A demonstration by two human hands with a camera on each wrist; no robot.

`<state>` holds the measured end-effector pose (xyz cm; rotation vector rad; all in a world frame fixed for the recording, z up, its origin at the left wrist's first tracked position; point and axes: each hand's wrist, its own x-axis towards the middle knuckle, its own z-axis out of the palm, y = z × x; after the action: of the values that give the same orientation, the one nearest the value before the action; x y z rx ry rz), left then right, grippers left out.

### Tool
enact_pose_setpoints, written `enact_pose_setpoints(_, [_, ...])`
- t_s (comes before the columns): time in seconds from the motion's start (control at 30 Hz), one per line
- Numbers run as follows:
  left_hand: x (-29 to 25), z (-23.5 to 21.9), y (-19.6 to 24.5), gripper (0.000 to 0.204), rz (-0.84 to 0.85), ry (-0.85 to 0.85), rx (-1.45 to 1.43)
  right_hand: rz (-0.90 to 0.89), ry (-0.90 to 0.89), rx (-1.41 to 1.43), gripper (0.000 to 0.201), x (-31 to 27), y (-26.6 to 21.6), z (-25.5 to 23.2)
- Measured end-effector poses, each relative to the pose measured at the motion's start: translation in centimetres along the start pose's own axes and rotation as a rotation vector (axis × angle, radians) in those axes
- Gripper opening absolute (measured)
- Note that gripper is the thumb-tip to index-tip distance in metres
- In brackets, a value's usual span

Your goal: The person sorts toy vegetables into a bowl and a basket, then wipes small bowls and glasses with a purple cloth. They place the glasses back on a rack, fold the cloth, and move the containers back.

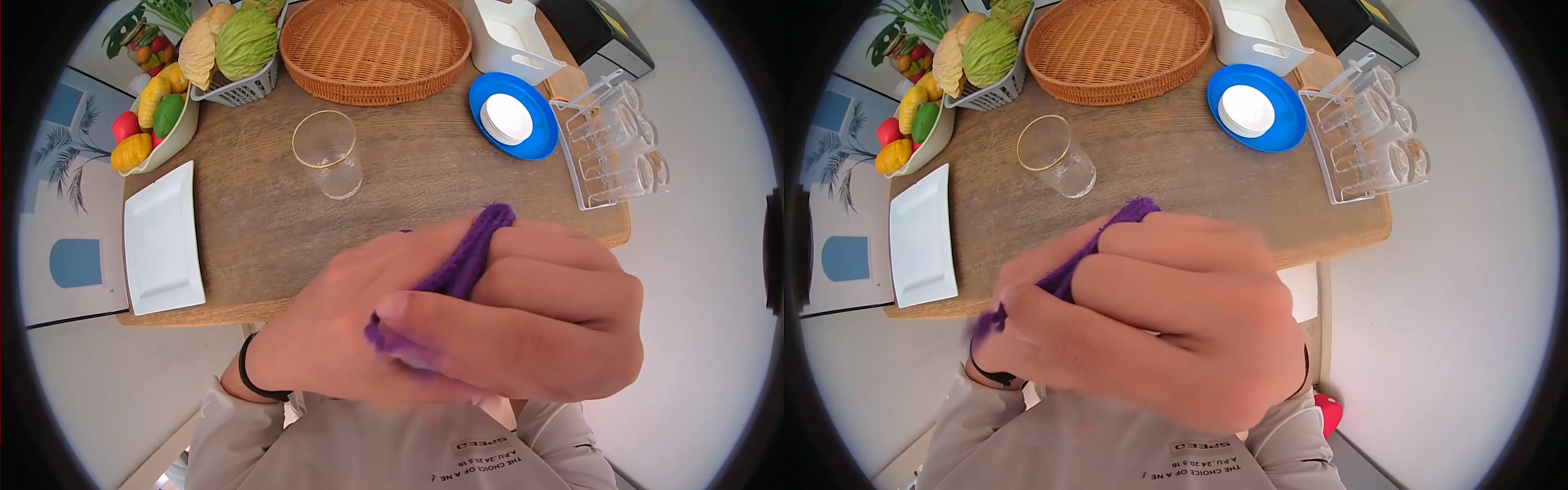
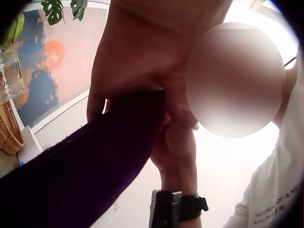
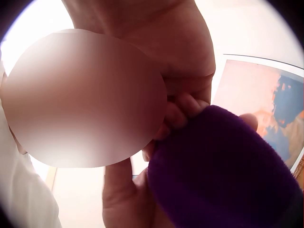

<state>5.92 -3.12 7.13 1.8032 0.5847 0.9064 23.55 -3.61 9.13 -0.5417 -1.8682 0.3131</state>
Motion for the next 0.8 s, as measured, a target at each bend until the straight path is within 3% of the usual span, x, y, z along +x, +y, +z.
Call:
enact_pose_setpoints(0.1, [0.1, -0.8, 0.2, 0.057, -0.055, 0.041, 0.162, 0.107, 0.158, 0.129, 0.057, -0.4, 0.4, -0.5])
enact_pose_setpoints(0.13, [0.2, -0.8, 0.0, 0.051, 0.003, 0.107, 0.203, 0.152, 0.214, 0.186, 0.065, -0.7, 0.8, -1.0])
enact_pose_setpoints(0.17, [0.2, -0.6, 0.5, 0.05, -0.067, 0.158, 0.112, 0.197, 0.268, 0.243, 0.073, -1.1, 1.3, -1.5])
enact_pose_setpoints(0.27, [0.4, -0.2, 1.6, 0.049, -0.183, 0.316, -0.101, 0.299, 0.061, 0.423, 0.105, -3.7, 4.0, -3.0])
enact_pose_setpoints(0.33, [0.7, -0.8, 1.7, 0.052, -0.176, 0.332, -0.111, 0.386, -0.034, 0.399, 0.099, -4.2, 3.9, -1.2])
enact_pose_setpoints(0.43, [1.2, -1.5, 1.5, 0.053, -0.106, 0.361, -0.054, 0.546, -0.043, 0.496, 0.075, -5.1, 2.9, 1.8])
enact_pose_setpoints(0.53, [1.4, -2.1, 1.2, 0.053, -0.002, 0.394, 0.043, 0.546, -0.144, 0.477, 0.053, -5.6, 3.8, 2.6])
enact_pose_setpoints(0.6, [0.9, -2.1, 0.6, 0.05, 0.036, 0.551, 0.007, 0.641, -0.156, 0.566, 0.033, -6.3, 4.3, 3.5])
enact_pose_setpoints(0.73, [1.0, -2.8, -0.6, 0.049, 0.025, 0.935, -0.17, 0.704, -0.073, 0.527, 0.033, -7.0, 3.9, 3.9])
enact_pose_setpoints(0.8, [0.7, -3.7, -1.3, 0.048, 0.028, 0.97, -0.328, 0.73, -0.097, 0.474, 0.031, -7.5, 3.8, 3.6])
